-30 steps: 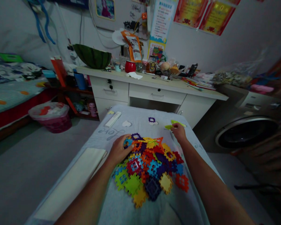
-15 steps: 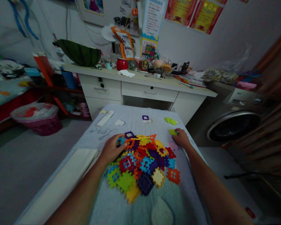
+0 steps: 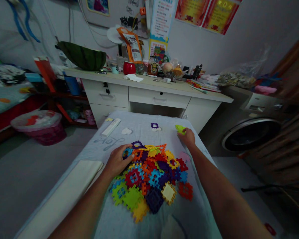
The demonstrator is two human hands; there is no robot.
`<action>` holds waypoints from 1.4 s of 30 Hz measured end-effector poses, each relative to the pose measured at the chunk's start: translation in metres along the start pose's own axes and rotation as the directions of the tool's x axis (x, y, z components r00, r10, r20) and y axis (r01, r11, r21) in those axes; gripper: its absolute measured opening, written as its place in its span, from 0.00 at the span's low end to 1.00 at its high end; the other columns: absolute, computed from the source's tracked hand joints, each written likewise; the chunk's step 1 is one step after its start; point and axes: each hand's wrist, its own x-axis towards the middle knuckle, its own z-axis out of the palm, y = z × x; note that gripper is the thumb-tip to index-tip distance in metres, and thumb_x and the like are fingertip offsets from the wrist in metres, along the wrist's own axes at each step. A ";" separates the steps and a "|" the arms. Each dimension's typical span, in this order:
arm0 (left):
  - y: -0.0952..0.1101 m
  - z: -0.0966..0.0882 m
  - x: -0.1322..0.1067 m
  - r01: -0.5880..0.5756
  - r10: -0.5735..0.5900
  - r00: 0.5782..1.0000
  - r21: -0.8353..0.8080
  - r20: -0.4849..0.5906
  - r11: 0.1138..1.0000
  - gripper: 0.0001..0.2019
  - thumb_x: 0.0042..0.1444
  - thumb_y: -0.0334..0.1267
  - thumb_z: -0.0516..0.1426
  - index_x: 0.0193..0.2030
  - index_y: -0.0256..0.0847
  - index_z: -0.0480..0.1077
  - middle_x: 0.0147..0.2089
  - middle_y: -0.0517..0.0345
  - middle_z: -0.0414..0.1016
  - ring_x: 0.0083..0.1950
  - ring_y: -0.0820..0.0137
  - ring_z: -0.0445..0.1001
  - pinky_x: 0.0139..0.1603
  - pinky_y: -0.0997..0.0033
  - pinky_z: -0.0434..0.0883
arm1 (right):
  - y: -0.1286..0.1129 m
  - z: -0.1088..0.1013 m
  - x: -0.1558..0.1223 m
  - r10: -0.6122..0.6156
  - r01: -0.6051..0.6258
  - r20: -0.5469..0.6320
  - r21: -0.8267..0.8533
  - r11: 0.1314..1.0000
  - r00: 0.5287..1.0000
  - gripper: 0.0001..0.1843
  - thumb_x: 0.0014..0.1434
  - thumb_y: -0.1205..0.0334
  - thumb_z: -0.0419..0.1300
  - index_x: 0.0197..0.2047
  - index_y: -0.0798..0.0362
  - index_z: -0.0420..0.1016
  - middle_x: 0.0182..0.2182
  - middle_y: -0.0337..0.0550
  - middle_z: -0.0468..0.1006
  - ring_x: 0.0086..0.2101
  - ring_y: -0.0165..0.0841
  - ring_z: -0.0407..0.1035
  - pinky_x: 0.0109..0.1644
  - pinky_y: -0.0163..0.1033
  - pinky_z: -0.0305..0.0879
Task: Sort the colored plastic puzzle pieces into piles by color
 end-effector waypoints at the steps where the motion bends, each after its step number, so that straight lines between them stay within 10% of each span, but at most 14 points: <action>1: 0.000 0.000 0.000 0.003 -0.003 1.000 0.000 0.000 1.000 0.22 0.54 0.49 0.58 0.54 0.43 0.71 0.55 0.50 0.76 0.57 0.57 0.73 0.60 0.53 0.68 | -0.004 0.003 0.006 0.010 -0.009 -0.004 0.016 1.000 1.000 0.15 0.52 0.53 0.65 0.40 0.53 0.73 0.42 0.51 0.75 0.40 0.39 0.69 0.45 0.40 0.62; 9: 0.003 -0.001 -0.001 0.006 -0.006 1.000 -0.003 0.000 1.000 0.22 0.55 0.49 0.57 0.54 0.44 0.71 0.55 0.51 0.75 0.58 0.57 0.71 0.62 0.52 0.66 | -0.019 0.023 0.034 0.034 -0.033 -0.006 0.145 0.989 0.999 0.14 0.49 0.61 0.64 0.39 0.55 0.70 0.45 0.54 0.71 0.43 0.39 0.67 0.52 0.42 0.62; 15: 0.006 -0.003 -0.001 0.003 -0.004 1.000 -0.007 -0.002 1.000 0.21 0.54 0.49 0.57 0.53 0.43 0.72 0.54 0.51 0.76 0.56 0.57 0.73 0.61 0.53 0.67 | -0.032 0.014 0.003 -0.126 0.109 0.066 0.218 0.970 0.990 0.12 0.53 0.65 0.58 0.42 0.55 0.73 0.46 0.52 0.73 0.43 0.38 0.69 0.53 0.44 0.64; 25: 0.006 -0.003 -0.002 -0.031 0.031 1.000 -0.022 0.000 0.999 0.19 0.55 0.49 0.56 0.50 0.43 0.73 0.53 0.51 0.77 0.56 0.58 0.73 0.60 0.56 0.68 | -0.071 -0.021 -0.075 -0.526 0.413 0.496 0.327 0.850 0.691 0.16 0.48 0.73 0.56 0.39 0.54 0.79 0.39 0.44 0.80 0.39 0.35 0.70 0.46 0.37 0.63; 34: 0.005 -0.002 0.000 -0.053 0.052 0.999 -0.018 -0.012 0.998 0.17 0.54 0.48 0.57 0.48 0.44 0.74 0.52 0.53 0.78 0.55 0.59 0.74 0.58 0.57 0.69 | -0.046 -0.029 -0.075 -0.326 0.111 0.461 0.434 0.894 0.825 0.09 0.49 0.62 0.60 0.35 0.55 0.75 0.23 0.33 0.69 0.25 0.28 0.61 0.29 0.32 0.54; 42: 0.004 -0.002 0.001 -0.048 0.048 0.999 -0.019 0.004 0.999 0.19 0.54 0.51 0.56 0.49 0.43 0.73 0.53 0.51 0.77 0.56 0.58 0.74 0.60 0.55 0.68 | 0.017 -0.040 -0.046 -0.031 0.040 -0.051 0.191 0.981 0.998 0.15 0.52 0.63 0.56 0.41 0.58 0.78 0.35 0.48 0.77 0.35 0.36 0.69 0.43 0.39 0.63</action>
